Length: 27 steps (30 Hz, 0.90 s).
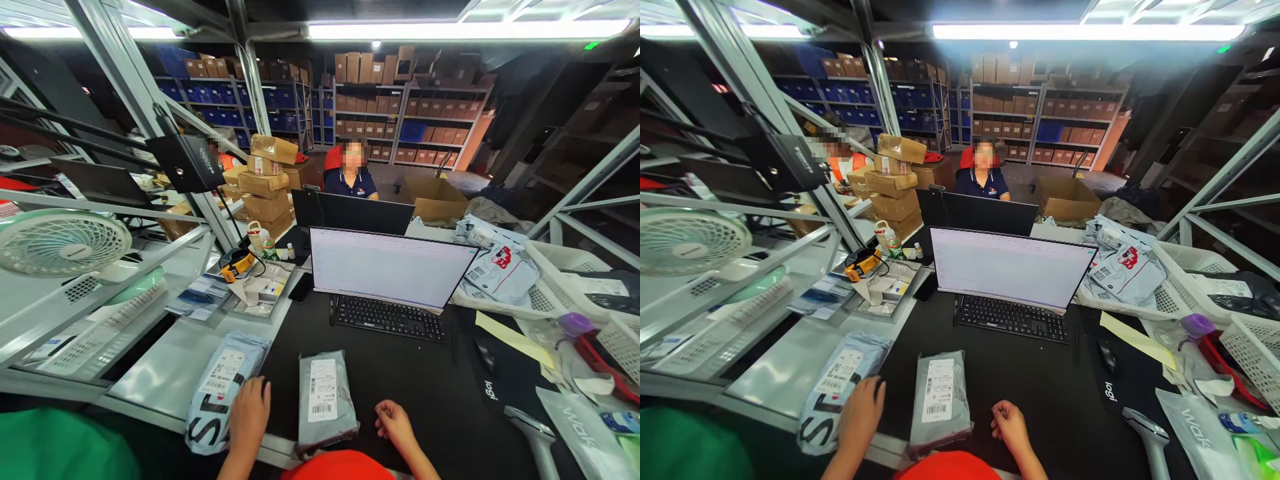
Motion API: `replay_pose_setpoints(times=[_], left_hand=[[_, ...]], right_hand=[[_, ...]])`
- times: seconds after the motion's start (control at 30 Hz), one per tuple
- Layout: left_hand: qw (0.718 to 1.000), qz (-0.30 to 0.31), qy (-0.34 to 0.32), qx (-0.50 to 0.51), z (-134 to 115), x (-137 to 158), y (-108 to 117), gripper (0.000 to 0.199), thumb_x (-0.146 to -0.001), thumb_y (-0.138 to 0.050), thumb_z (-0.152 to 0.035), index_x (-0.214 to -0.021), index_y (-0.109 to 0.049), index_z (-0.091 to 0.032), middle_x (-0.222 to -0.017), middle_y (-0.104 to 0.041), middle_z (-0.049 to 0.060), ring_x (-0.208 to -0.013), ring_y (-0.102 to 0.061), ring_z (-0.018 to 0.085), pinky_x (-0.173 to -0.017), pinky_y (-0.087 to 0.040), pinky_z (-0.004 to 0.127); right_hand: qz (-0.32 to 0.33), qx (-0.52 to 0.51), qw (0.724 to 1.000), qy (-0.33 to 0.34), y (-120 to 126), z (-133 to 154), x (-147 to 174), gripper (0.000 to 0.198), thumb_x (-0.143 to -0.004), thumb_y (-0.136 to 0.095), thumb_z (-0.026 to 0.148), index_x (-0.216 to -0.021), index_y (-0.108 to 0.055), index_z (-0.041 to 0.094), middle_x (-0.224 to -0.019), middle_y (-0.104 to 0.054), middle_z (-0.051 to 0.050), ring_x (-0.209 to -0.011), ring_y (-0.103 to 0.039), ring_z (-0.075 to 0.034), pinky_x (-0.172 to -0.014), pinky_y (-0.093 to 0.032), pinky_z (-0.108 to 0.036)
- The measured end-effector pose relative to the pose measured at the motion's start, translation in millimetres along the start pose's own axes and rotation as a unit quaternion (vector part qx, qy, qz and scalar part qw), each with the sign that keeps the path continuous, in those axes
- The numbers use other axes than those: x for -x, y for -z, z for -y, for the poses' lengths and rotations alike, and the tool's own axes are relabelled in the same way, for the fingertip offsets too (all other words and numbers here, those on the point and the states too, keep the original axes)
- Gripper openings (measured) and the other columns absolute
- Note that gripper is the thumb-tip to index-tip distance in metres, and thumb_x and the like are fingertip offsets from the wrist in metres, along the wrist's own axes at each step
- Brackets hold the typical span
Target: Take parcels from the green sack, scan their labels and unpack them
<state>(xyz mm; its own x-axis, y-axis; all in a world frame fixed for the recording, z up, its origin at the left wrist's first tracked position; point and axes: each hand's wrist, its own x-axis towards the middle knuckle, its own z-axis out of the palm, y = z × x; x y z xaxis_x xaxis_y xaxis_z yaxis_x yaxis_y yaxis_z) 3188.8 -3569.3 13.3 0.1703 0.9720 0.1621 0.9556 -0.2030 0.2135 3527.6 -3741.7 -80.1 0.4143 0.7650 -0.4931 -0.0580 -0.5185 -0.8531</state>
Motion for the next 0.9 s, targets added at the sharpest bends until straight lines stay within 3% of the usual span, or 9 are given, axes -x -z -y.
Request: replay_pose_setpoints(times=[0.1,0.17,0.3,0.47,0.67,0.9], left_hand=[[0.986,0.088,0.047,0.133,-27,14,-17,0.058,-0.098,-0.029,-0.049,-0.109,-0.068,-0.007,-0.112,-0.069,0.02,-0.106,-0.066,0.031,-0.094,-0.049,0.041],[0.96,0.167,0.094,0.206,-44,21,-26,0.06,-0.095,-0.032,-0.055,-0.106,-0.068,-0.008,-0.111,-0.071,0.02,-0.106,-0.067,0.032,-0.093,-0.05,0.041],[0.91,0.299,0.121,0.26,-65,27,-33,0.057,-0.088,-0.042,-0.057,-0.102,-0.068,-0.008,-0.109,-0.072,0.021,-0.104,-0.068,0.032,-0.087,-0.05,0.037],[0.906,0.312,0.135,0.251,-71,28,-35,0.053,-0.079,-0.059,-0.05,-0.108,-0.067,-0.006,-0.118,-0.071,0.022,-0.111,-0.067,0.032,-0.089,-0.049,0.033],[0.924,0.301,0.123,0.204,-80,33,-24,0.045,-0.087,-0.057,-0.043,-0.11,-0.067,-0.005,-0.113,-0.072,0.022,-0.106,-0.068,0.033,-0.082,-0.048,0.033],[0.919,0.294,0.151,0.216,-86,40,-20,0.038,-0.091,-0.058,-0.038,-0.112,-0.067,-0.008,-0.113,-0.073,0.018,-0.104,-0.069,0.028,-0.078,-0.046,0.028]], right_hand=[[0.004,0.008,1.0,-0.001,2,4,3,0.056,-0.062,-0.054,0.073,-0.076,-0.053,0.019,-0.056,-0.061,-0.001,-0.041,-0.055,-0.012,-0.04,-0.031,-0.021],[0.007,0.01,1.0,-0.002,4,6,4,0.054,-0.063,-0.055,0.072,-0.077,-0.053,0.019,-0.057,-0.062,-0.001,-0.043,-0.057,-0.012,-0.041,-0.033,-0.021],[0.009,0.011,1.0,-0.012,7,8,6,0.049,-0.067,-0.058,0.065,-0.081,-0.055,0.019,-0.059,-0.063,0.001,-0.047,-0.059,-0.012,-0.044,-0.036,-0.022],[0.008,0.011,1.0,-0.021,6,13,8,0.043,-0.068,-0.06,0.061,-0.078,-0.055,0.02,-0.056,-0.061,0.002,-0.044,-0.058,-0.013,-0.043,-0.034,-0.022],[0.015,0.012,1.0,-0.018,8,15,10,0.04,-0.068,-0.06,0.058,-0.078,-0.055,0.02,-0.056,-0.061,0.002,-0.045,-0.059,-0.013,-0.043,-0.035,-0.021],[0.025,0.011,0.999,-0.018,10,18,13,0.039,-0.068,-0.06,0.057,-0.078,-0.056,0.02,-0.056,-0.059,0.003,-0.045,-0.058,-0.013,-0.044,-0.038,-0.022]])
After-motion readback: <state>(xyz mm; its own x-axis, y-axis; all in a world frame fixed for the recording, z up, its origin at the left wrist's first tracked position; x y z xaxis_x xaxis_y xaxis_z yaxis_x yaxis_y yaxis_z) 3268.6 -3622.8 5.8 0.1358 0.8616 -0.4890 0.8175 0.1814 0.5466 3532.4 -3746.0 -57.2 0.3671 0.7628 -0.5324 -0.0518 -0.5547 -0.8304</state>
